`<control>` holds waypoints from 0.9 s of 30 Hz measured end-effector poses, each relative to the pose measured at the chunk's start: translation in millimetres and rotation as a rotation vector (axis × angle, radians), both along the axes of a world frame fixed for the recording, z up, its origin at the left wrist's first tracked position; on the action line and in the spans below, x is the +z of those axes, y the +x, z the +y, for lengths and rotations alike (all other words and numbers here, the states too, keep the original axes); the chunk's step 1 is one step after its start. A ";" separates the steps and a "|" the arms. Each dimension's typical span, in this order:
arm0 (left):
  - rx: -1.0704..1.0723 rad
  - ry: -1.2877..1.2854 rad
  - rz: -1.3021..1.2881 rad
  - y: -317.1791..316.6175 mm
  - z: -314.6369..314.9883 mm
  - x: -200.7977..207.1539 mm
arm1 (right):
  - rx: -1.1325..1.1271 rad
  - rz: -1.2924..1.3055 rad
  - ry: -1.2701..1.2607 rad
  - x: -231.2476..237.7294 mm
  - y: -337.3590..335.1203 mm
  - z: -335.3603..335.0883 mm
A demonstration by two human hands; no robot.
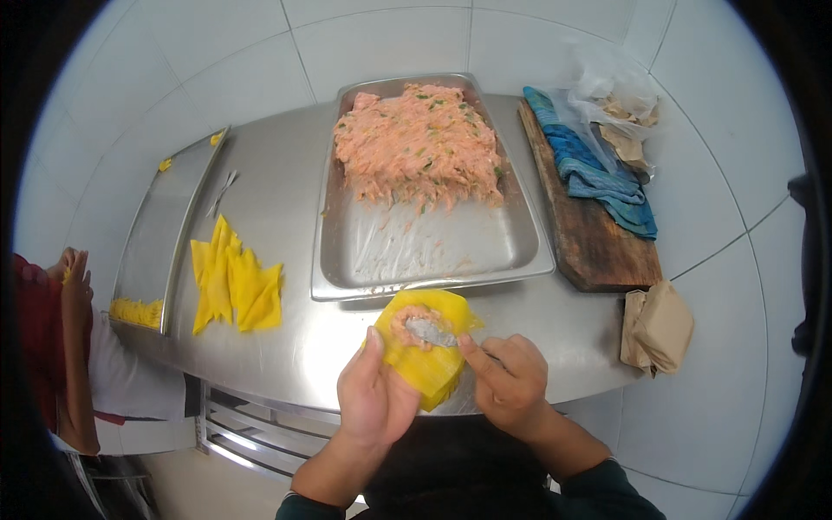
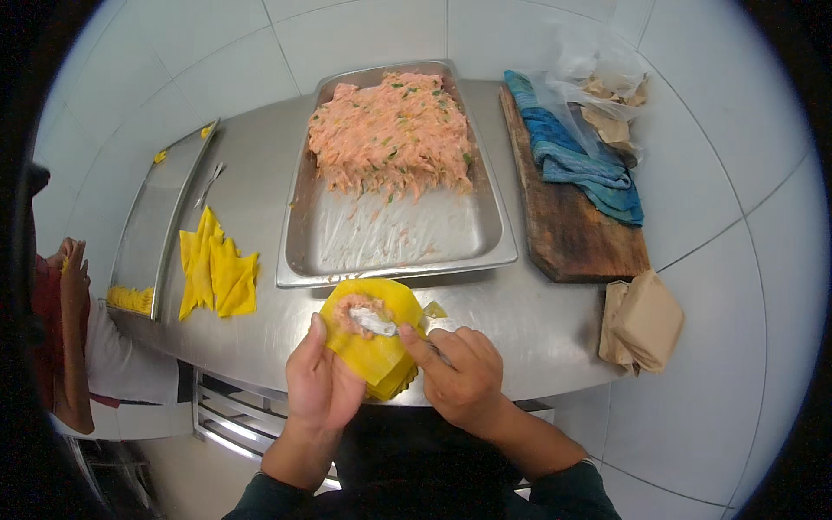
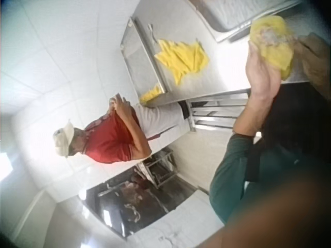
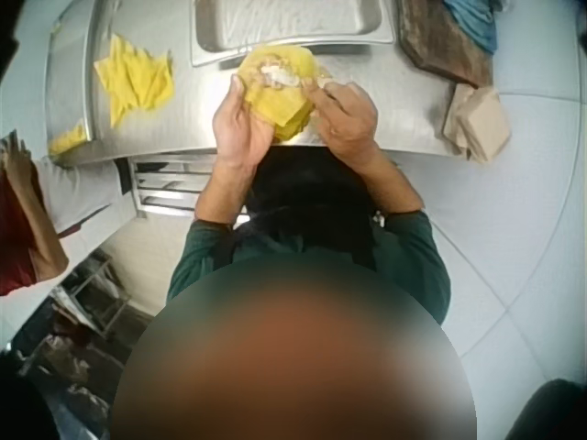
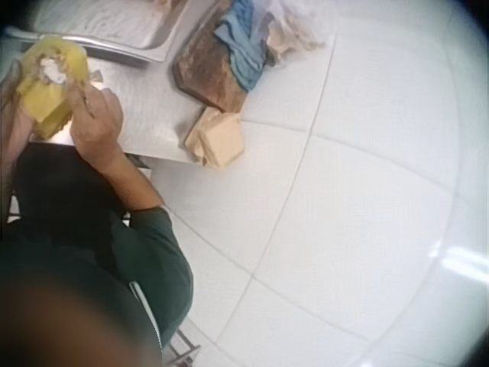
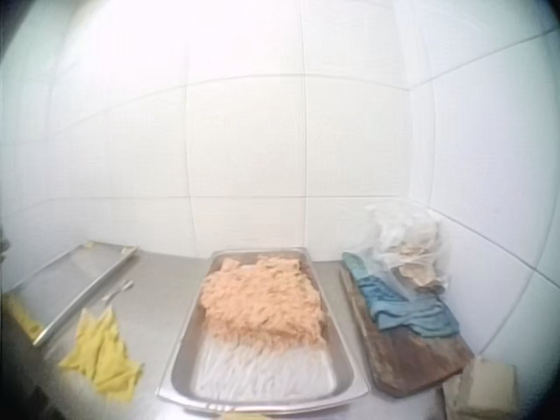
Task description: The person scoops a pink filling from a metal tray with a spoon and places it onto yellow wrapper sheets. They fold the wrappers around the filling and set the finished wraps on a tray. A coworker performs the same task at an adjacent station.
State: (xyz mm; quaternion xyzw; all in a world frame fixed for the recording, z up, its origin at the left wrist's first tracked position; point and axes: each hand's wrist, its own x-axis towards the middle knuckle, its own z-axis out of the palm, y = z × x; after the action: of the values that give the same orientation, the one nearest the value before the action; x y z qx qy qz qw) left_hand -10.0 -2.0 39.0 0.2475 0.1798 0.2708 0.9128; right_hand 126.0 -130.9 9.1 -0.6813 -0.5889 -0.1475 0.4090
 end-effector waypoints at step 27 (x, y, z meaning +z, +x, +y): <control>-0.108 -0.161 0.055 -4.1 -0.1 -17.5 | 0.283 -0.065 -0.059 9.0 -10.3 -5.8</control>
State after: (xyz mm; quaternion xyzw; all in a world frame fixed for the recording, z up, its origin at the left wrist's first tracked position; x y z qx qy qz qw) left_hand -14.1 -2.1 21.5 0.1900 0.2124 0.1991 0.9376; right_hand 115.7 -136.7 18.1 -0.5979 -0.6962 -0.0932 0.3861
